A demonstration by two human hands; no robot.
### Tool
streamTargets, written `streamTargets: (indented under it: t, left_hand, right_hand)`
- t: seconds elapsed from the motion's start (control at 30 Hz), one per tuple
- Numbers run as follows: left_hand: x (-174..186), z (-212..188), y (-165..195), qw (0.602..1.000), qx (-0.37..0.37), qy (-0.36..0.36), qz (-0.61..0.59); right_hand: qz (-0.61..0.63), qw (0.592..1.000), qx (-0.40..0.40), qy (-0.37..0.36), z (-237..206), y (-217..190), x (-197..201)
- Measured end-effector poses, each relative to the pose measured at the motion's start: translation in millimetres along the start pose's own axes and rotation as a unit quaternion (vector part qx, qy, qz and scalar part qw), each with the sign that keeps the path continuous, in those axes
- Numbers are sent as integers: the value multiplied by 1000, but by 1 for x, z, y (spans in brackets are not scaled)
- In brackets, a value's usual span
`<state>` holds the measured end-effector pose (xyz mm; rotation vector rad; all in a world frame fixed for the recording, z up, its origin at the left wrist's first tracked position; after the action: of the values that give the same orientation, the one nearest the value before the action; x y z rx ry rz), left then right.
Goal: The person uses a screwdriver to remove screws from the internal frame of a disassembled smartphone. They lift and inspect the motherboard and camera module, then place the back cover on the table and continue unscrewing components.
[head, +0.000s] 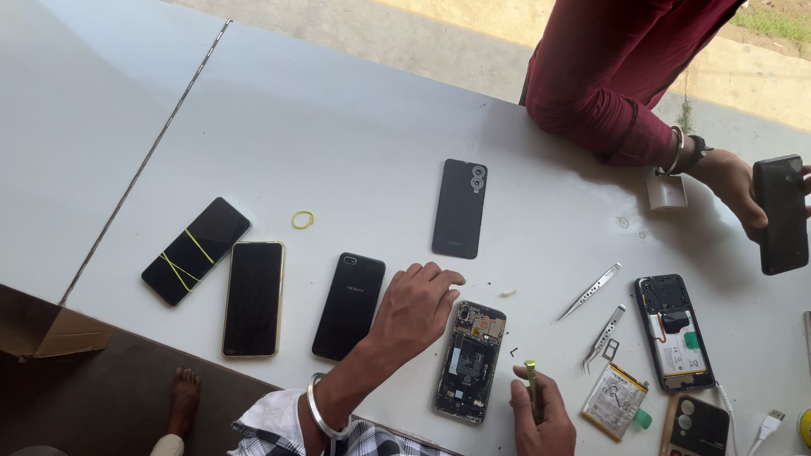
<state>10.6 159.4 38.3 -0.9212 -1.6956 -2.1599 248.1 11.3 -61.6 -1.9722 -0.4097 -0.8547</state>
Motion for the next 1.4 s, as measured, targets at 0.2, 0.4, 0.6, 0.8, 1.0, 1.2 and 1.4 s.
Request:
streamTargets:
  t: [0.2,0.4,0.6,0.8,1.0,1.2,1.4]
  left_hand:
    - [-12,-1,11,995,-84,49,11]
    - [-35,37,8,996,-80,39,7]
    - [-42,38,14,987,-115,22,110]
    - [-36,31,18,995,-61,26,74]
    - [-16,-19,5,913,213,19,-348]
    - [-30,-49,-3,795,300,15,-527]
    - [-54,-59,-3,578,383,-9,-720]
  right_hand:
    - [-224,972,38,-64,-15,-58,-11]
    - [-233,968,79,-51,-20,-76,-5]
    - [-246,966,38,-78,-24,-77,-3]
    - [-99,987,128,23,-25,-66,6]
    - [221,975,0,33,-20,-27,8]
    - [260,960,47,94,-28,-71,38]
    - [343,923,116,129,-38,-118,62]
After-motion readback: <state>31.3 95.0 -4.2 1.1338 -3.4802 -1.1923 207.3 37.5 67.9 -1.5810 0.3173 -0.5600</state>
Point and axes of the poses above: each hand's wrist, its own z-axis towards the middle knuckle, its own x-axis out of the back of the hand, y = z × x, the point moved 6 cm from there along z, towards the middle knuckle, and after that the axes turned 10 degrees about -z, right-handed, at the moved point
